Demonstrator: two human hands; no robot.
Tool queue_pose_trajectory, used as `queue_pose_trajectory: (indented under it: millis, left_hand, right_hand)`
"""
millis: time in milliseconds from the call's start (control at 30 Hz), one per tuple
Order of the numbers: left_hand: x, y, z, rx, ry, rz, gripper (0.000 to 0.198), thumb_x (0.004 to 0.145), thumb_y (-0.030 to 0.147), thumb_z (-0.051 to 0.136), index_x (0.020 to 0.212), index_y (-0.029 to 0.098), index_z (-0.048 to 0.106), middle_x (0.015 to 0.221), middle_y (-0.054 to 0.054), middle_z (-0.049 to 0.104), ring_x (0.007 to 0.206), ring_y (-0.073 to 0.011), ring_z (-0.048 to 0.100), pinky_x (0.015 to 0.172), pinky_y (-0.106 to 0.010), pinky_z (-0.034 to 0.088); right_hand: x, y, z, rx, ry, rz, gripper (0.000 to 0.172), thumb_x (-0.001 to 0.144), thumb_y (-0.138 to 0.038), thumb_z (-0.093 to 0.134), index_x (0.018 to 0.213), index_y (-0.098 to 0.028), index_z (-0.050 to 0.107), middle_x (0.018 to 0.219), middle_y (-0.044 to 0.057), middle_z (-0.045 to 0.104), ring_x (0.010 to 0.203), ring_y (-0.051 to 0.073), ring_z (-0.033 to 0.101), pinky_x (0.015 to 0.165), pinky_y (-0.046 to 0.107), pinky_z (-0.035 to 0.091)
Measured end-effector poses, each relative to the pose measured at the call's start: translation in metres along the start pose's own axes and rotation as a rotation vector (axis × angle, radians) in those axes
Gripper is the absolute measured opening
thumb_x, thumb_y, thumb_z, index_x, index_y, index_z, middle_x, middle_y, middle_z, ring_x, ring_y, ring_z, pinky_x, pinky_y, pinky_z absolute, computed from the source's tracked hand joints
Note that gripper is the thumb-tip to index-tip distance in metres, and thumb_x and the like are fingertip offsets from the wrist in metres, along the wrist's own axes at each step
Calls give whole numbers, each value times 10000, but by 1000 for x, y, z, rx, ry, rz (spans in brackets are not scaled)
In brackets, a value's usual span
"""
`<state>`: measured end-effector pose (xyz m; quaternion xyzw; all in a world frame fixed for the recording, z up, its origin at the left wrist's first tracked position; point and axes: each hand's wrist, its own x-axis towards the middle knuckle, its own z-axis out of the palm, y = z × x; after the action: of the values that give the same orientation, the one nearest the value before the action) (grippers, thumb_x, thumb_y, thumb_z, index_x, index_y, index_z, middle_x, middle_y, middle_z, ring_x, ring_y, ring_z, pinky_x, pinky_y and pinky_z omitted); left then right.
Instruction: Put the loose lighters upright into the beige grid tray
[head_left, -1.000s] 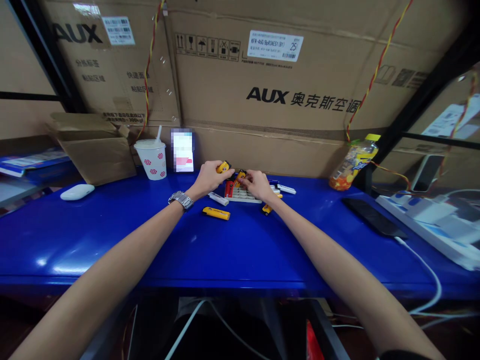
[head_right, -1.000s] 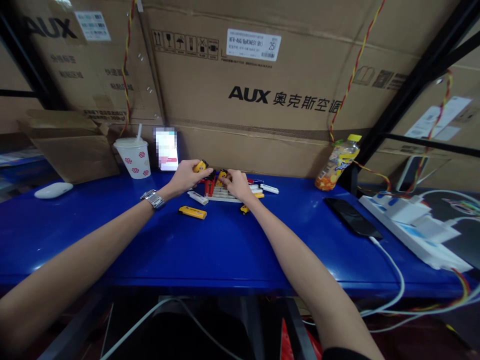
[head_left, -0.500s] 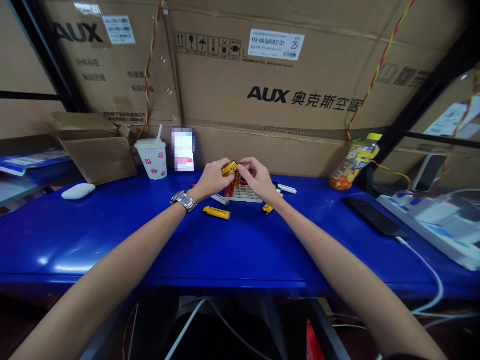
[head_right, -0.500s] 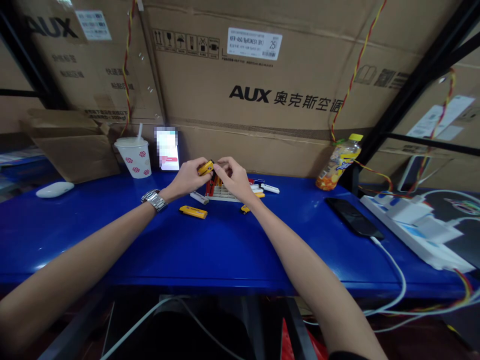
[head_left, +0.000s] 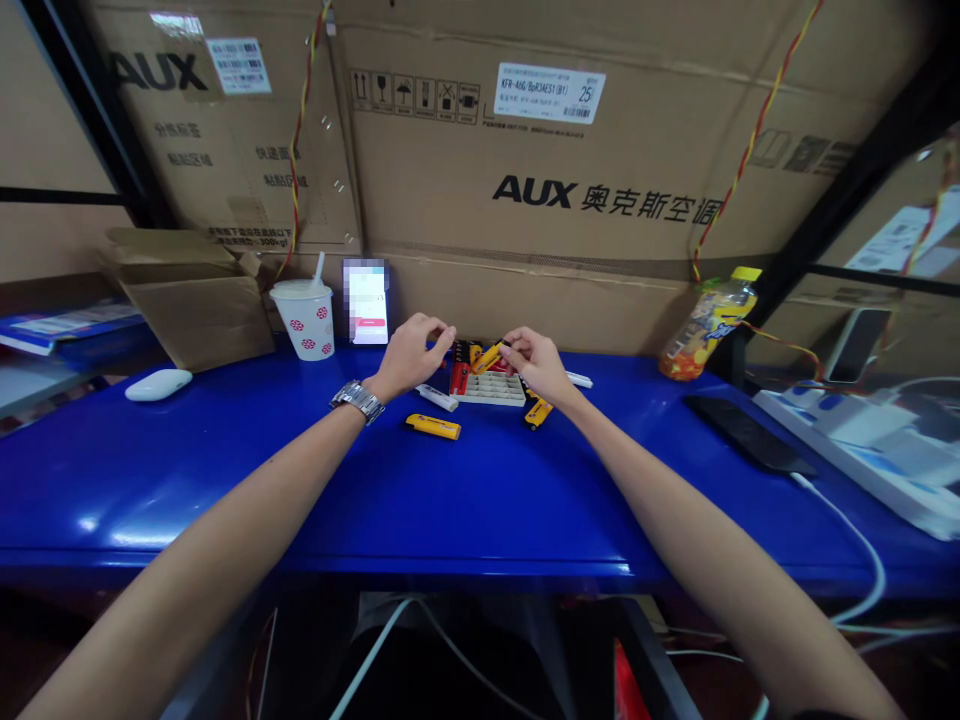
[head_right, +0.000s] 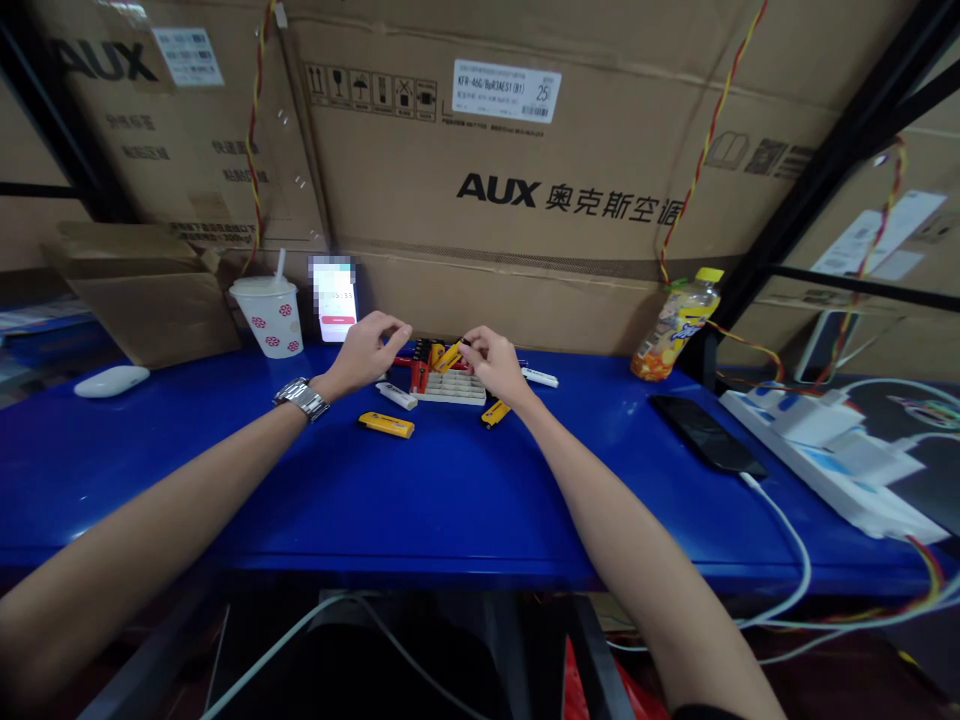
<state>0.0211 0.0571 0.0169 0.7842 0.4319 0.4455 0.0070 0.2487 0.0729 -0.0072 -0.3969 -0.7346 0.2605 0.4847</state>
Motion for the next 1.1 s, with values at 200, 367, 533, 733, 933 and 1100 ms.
queue_pose_trajectory:
  millis: [200,367,533,733,933,1100]
  left_hand:
    - [-1,-2,3,9,-28,26,251,900,331,488,830,154,652,852,-85,643,781,-178,550,686,-286,400]
    - [8,9,-13,-61,-180,21,298,841,338,508,620,159,598,606,-31,586,586,-134,485,561,-264,338]
    - [16,19,-46,-64,-761,-51,135,672,284,621,589,182,652,520,1,562,457,-113,432,461,-253,279]
    - [8,4,-50,-255,-1152,-228,273,372,218,782,617,244,665,492,44,570,373,-123,428,396,-241,255]
    - [10,10,-44,-195,-1304,-157,205,451,225,769,642,244,696,582,18,625,474,-144,473,451,-246,318]
    - [12,21,-49,-292,-1134,-64,185,600,290,734,779,247,756,703,-13,703,622,-162,583,520,-229,381]
  right_hand:
    - [-4,-9,16,-186,-102,-85,243,843,-244,497,1079,-188,511,774,36,654,611,149,601,616,305,487]
    - [-6,-25,10,-220,-91,-147,319,803,-207,494,1122,-192,499,811,25,663,608,134,586,624,287,461]
    - [-4,-39,-21,-392,-411,-76,141,602,-113,534,713,-182,587,661,1,629,614,139,566,601,264,420]
    - [-4,-42,-45,-575,-793,119,244,497,-57,573,655,-214,672,600,-26,605,545,130,485,526,261,337]
    - [-9,-50,-40,-715,-800,157,284,462,-42,725,661,-245,712,597,-33,611,597,143,490,594,275,363]
    - [-9,-53,-36,-424,-846,95,193,543,-171,752,727,-229,756,635,-32,652,599,136,537,579,259,385]
